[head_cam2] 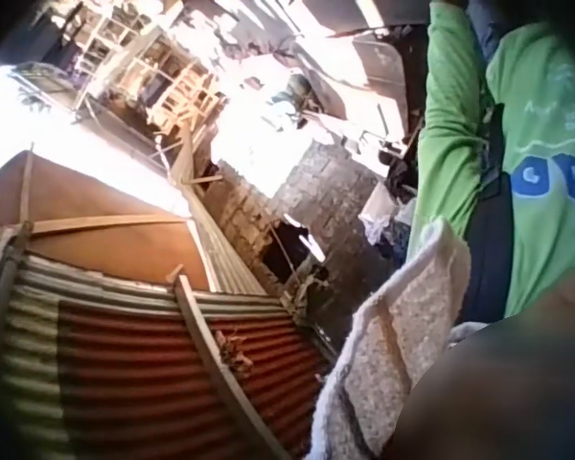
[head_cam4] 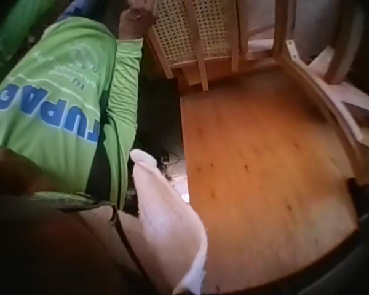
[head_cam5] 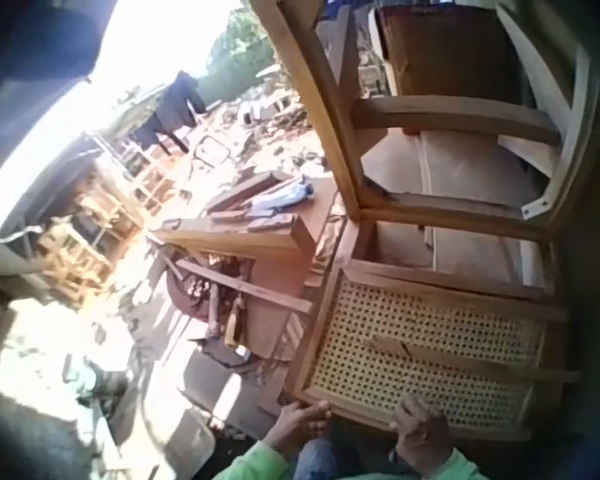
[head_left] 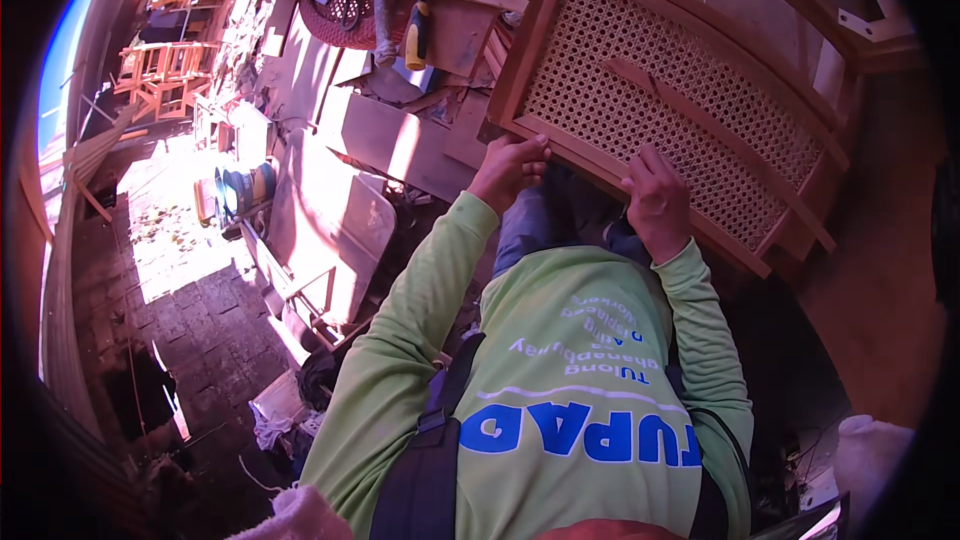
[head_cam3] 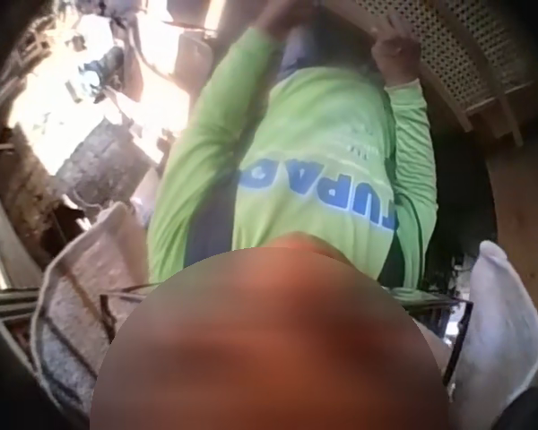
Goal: Attaching wooden trim strips to the cane seat of a wooden chair.
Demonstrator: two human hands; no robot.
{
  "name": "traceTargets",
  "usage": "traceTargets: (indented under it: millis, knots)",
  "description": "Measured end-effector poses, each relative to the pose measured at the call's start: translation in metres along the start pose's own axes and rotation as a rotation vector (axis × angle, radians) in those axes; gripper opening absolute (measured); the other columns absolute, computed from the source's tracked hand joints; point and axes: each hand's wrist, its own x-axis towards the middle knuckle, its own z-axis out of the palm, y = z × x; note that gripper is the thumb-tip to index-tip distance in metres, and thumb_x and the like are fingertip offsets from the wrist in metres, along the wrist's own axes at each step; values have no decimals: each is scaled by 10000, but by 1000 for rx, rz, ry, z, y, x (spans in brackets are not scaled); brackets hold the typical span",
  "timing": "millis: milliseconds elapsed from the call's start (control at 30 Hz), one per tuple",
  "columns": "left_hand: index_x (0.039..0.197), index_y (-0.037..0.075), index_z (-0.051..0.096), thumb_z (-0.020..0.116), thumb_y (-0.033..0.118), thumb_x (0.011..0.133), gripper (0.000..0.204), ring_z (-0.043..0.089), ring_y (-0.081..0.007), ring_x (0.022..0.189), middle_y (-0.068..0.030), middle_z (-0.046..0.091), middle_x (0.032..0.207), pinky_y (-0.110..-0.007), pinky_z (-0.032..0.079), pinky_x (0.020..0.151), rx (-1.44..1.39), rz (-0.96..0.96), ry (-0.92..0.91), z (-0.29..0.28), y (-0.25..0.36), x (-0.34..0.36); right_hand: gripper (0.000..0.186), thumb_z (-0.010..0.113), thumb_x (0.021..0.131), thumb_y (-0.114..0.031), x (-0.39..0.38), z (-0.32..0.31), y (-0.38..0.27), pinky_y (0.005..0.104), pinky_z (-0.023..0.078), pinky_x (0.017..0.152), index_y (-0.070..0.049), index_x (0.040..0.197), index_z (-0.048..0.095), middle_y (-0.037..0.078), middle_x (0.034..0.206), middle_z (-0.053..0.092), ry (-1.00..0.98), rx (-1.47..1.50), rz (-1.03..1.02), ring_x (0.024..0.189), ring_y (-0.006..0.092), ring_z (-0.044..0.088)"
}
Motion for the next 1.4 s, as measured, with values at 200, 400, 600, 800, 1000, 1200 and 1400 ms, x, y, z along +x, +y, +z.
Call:
traceTargets:
  millis: [200, 400, 600, 800, 1000, 1200, 1400]
  knots:
    - [1086, 74, 624, 708, 254, 1053, 201, 542, -51, 624, 29, 645, 844, -216, 458, 532, 71, 38, 54, 0, -1, 2, 216, 742, 806, 35, 2, -6, 3, 493, 508, 733, -3, 908, 555, 153, 958, 549, -33, 56, -12, 897, 384, 628]
    - [1075, 81, 656, 688, 247, 1063, 169, 540, -45, 635, 43, 635, 831, -219, 463, 545, 145, 19, 59, -4, 3, 12, 185, 705, 824, 46, 1, -5, 4, 499, 513, 742, 11, 900, 540, 166, 960, 551, -46, 58, -51, 892, 393, 622]
    - [1054, 67, 666, 701, 246, 1037, 183, 586, -82, 656, 11, 654, 821, -282, 532, 588, 63, 114, 38, -2, -3, 8, 188, 715, 836, 17, 2, -4, 5, 487, 517, 746, -4, 929, 553, 162, 976, 555, -75, 10, -40, 897, 391, 619]
    - [1152, 73, 629, 707, 292, 1042, 257, 583, -69, 669, 26, 639, 871, -277, 547, 619, 6, 139, 46, 2, -16, 8, 235, 769, 850, -66, 40, 29, -21, 475, 506, 783, -31, 1038, 631, 131, 993, 573, -6, -7, -243, 938, 363, 604]
    - [1163, 30, 597, 745, 251, 1015, 303, 622, -95, 671, -33, 678, 903, -301, 575, 610, -120, 172, 44, 0, -25, 13, 225, 782, 864, -100, 55, 76, -11, 478, 484, 793, -45, 1061, 688, 116, 987, 592, 118, -3, -374, 916, 333, 596]
    - [1214, -50, 510, 787, 231, 980, 459, 662, -125, 675, -92, 696, 895, -338, 628, 627, -314, 180, 13, -4, -32, 5, 222, 784, 867, -93, 56, 74, -19, 471, 472, 783, -39, 1066, 701, 103, 965, 588, 116, -82, -429, 903, 328, 597]
    - [1180, -44, 507, 786, 270, 978, 465, 644, -124, 638, -102, 696, 887, -329, 613, 577, -309, 197, 57, 3, -33, 9, 177, 793, 855, -81, 60, 75, -17, 457, 471, 777, -46, 991, 685, 97, 934, 596, 72, -58, -310, 879, 315, 612]
